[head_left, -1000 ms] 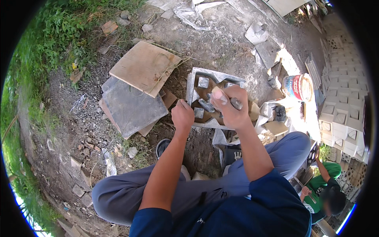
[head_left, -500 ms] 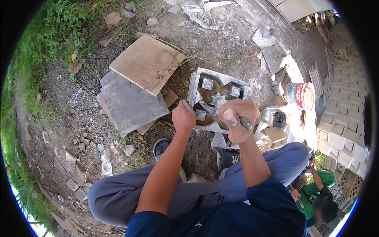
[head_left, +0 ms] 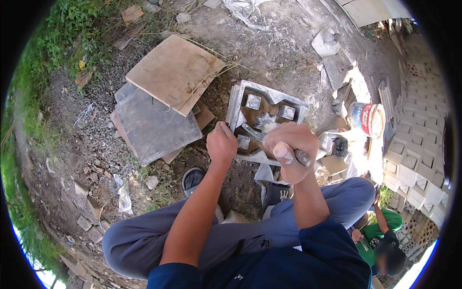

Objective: The person cleans a decorative stone tile by scraping away excess material from its geometric recesses using a metal tool.

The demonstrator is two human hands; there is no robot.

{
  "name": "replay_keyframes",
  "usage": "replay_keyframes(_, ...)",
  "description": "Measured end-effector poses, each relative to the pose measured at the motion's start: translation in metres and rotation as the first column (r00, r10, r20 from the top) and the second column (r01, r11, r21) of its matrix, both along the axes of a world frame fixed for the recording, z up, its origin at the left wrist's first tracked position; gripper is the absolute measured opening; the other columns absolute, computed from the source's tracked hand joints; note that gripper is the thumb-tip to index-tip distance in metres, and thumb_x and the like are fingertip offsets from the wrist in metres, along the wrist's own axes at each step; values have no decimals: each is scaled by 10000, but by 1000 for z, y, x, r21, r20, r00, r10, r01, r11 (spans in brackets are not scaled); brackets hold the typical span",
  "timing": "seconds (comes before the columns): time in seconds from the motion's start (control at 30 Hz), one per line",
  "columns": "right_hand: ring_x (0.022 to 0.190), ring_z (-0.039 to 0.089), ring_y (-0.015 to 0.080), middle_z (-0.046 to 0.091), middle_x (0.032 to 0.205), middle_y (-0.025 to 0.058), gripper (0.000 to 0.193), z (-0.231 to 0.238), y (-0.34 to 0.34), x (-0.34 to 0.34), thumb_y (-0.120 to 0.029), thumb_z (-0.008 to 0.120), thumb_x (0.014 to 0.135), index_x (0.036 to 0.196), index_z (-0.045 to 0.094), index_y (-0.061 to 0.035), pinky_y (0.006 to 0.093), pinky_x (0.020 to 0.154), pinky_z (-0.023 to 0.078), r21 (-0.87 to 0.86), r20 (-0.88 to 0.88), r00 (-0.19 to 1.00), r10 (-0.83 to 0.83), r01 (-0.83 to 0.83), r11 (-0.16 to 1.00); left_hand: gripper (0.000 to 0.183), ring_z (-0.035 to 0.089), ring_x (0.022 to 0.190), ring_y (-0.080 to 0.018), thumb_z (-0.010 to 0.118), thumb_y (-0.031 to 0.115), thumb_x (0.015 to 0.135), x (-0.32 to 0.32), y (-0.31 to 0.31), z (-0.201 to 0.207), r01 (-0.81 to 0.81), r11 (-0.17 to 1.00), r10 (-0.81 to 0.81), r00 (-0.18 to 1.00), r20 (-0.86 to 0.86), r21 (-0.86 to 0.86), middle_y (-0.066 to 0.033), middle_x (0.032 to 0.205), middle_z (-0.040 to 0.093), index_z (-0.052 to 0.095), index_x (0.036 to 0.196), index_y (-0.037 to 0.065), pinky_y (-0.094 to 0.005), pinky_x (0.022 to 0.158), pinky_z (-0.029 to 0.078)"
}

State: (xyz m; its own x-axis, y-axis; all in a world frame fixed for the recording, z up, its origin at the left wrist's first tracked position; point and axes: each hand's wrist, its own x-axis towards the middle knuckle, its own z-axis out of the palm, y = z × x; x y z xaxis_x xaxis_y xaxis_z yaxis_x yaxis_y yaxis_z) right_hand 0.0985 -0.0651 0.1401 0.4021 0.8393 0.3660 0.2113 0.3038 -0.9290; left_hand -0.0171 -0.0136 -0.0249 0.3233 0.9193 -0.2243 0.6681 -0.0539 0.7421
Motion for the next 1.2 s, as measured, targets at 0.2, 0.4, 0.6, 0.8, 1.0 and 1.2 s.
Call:
replay_keyframes(0.2,378,408,201,415,484,63,509,5,1,3,-296,640,938,575,473,19,308,401,364,14,21,993,118,-118,993,353,615,726,-486,387,189,1003,-1,1,-3,-13,1000,13,1000,0,-2,-284,726,624,620,856,-30,-550,652,472)
replay_keyframes(0.4,391,429,212,459,511,80,453,2,-2,3,-279,665,908,627,510,41,312,408,371,75,-24,983,182,-179,981,349,613,725,-486,389,197,1002,-2,1,1,-19,1000,19,1000,-23,-15,-280,716,621,621,860,-22,-549,648,468)
replay_keyframes(0.6,375,389,198,402,479,52,520,7,-1,1,-304,652,929,568,459,17,296,402,352,37,39,982,187,-188,981,348,613,728,-485,388,203,1009,-3,0,-1,-17,1000,17,1000,-23,-23,-274,721,625,616,866,-18,-554,646,464)
replay_keyframes(0.8,376,382,199,393,484,57,512,7,2,5,-289,641,932,572,457,23,316,391,317,33,-24,968,250,-249,968,340,610,737,-489,392,197,1013,-4,3,-2,1,999,-2,1000,-13,-36,-274,734,628,614,873,-19,-557,650,461)
replay_keyframes(1.0,376,419,218,437,490,69,473,8,7,12,-260,649,914,570,484,20,310,394,357,2,1,939,344,-344,939,336,602,744,-499,388,196,1012,-3,3,0,-13,999,13,1000,-3,-35,-287,734,617,602,865,-17,-558,653,459)
replay_keyframes(1.2,405,475,236,487,529,81,423,13,12,14,-243,662,901,589,508,-3,307,421,392,14,20,932,361,-362,932,343,607,725,-489,401,220,1019,-3,3,-2,3,1000,-3,1000,-6,-5,-281,737,620,591,858,-15,-552,630,461)
